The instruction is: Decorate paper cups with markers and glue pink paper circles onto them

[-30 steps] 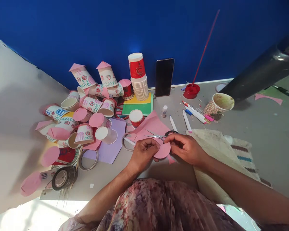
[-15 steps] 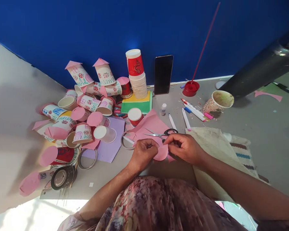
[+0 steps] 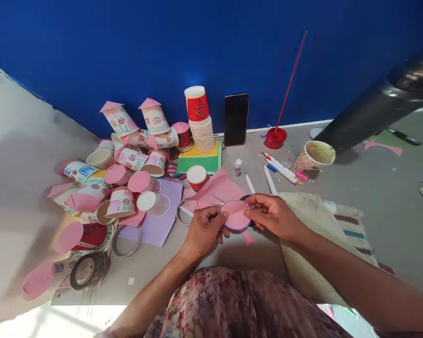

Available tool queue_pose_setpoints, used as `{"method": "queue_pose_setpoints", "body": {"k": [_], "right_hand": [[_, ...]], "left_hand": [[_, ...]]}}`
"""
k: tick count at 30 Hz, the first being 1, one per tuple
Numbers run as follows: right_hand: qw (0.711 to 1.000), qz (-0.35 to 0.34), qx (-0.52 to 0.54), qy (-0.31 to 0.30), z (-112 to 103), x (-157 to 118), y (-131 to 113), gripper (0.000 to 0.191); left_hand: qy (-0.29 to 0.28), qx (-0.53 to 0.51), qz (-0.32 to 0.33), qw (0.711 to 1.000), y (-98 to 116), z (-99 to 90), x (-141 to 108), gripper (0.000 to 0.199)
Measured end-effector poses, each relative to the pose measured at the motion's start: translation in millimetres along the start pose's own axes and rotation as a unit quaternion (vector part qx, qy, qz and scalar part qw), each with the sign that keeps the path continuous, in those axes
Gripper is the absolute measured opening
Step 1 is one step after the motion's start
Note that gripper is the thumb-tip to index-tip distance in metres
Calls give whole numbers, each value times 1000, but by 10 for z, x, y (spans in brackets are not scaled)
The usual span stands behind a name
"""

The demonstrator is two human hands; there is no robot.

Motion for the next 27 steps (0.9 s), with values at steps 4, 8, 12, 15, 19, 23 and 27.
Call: {"method": "queue_pose_setpoints", "body": {"k": [4, 8, 12, 15, 19, 23, 27], "right_hand": [[989, -66, -123, 48, -44, -9, -11, 28], [910, -142, -374, 111, -70, -9, 10, 23], [855, -166, -478, 112, -32, 0, 98, 32], [853, -179, -473, 129, -33, 3, 102, 32], [840, -174, -499, 124, -21, 26, 67, 28], [808, -153, -561, 97, 8, 54, 71, 22], [833, -184, -514, 89, 5, 24, 30, 21]], "left_hand": [[42, -12, 21, 999, 35, -41, -11, 36], [109, -10, 62, 992, 113, -115, -35, 34], [156, 1, 100, 983, 211, -187, -62, 32], [180, 15, 120, 976, 294, -267, -109, 33], [212, 5, 124, 969, 353, -463, -205, 27], [245, -40, 112, 962, 336, -687, -265, 25], [285, -21, 113, 952, 346, -841, -275, 23]]}}
Point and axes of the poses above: each hand's wrist, its own x-axis towards the middle knuckle, its own z-axis out of the palm, y = z × x, the point moved 5 cm from there along x, towards the middle knuckle, and after that the axes turned 5 degrees about z, right-handed, at the moved point
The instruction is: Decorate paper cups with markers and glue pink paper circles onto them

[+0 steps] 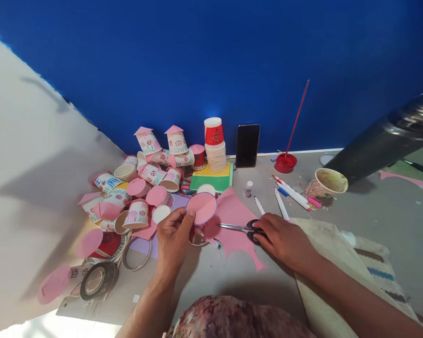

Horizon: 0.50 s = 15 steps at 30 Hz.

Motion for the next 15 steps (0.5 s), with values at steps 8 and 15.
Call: {"method": "queue_pose_setpoints", "body": {"k": [8, 15], "right_hand": [[834, 143, 495, -196, 34, -99, -45, 46], [796, 140, 522, -274, 237, -160, -145, 44]], "left_hand": [[83, 51, 101, 990, 84, -56, 23, 15], [90, 4, 123, 988, 47, 110, -36, 30]]}}
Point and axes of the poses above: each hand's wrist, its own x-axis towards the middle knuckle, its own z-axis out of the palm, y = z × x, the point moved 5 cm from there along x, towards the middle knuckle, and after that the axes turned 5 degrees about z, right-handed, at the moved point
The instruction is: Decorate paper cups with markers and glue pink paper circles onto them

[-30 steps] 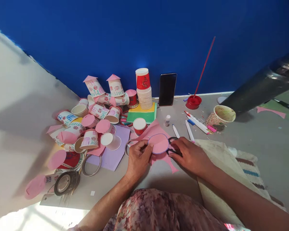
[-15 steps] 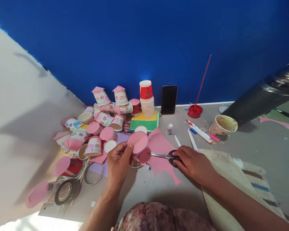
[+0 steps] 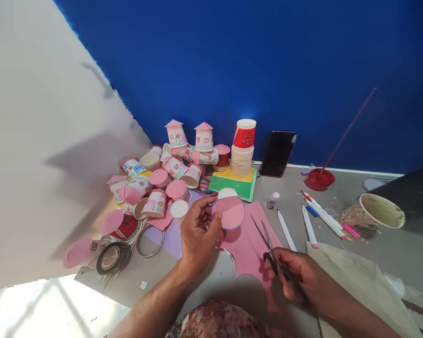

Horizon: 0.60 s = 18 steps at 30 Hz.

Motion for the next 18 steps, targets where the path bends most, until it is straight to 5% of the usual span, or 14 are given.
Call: {"method": "queue_pose_setpoints", "body": {"k": [18], "right_hand": [[998, 32, -41, 37, 144, -44, -199, 46]], "left_hand": [[-21, 79, 111, 990, 49, 104, -120, 27]]}}
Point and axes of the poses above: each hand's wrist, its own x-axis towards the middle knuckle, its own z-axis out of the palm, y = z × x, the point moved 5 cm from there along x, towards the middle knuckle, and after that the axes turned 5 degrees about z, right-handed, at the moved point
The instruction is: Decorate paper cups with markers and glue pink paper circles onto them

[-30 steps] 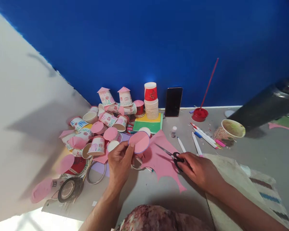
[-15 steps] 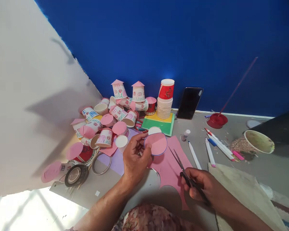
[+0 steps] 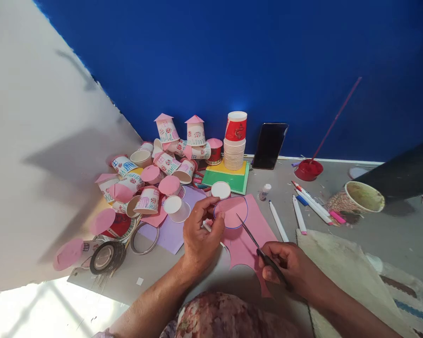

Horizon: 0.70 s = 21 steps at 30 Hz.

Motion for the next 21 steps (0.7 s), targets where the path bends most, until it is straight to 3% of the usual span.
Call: {"method": "queue_pose_setpoints", "body": {"k": [5, 13, 21], "right_hand": [[1000, -9, 3, 10, -9, -7, 15, 46], [1000, -13, 13, 10, -25, 16, 31, 41], [1000, -13, -2, 18, -48, 25, 85, 46]], "left_hand": [[-14, 3, 18, 1000, 31, 37, -18, 28], [-38, -89, -60, 993, -30, 88, -35, 29], [-39, -110, -89, 989, -47, 99, -51, 30]]}}
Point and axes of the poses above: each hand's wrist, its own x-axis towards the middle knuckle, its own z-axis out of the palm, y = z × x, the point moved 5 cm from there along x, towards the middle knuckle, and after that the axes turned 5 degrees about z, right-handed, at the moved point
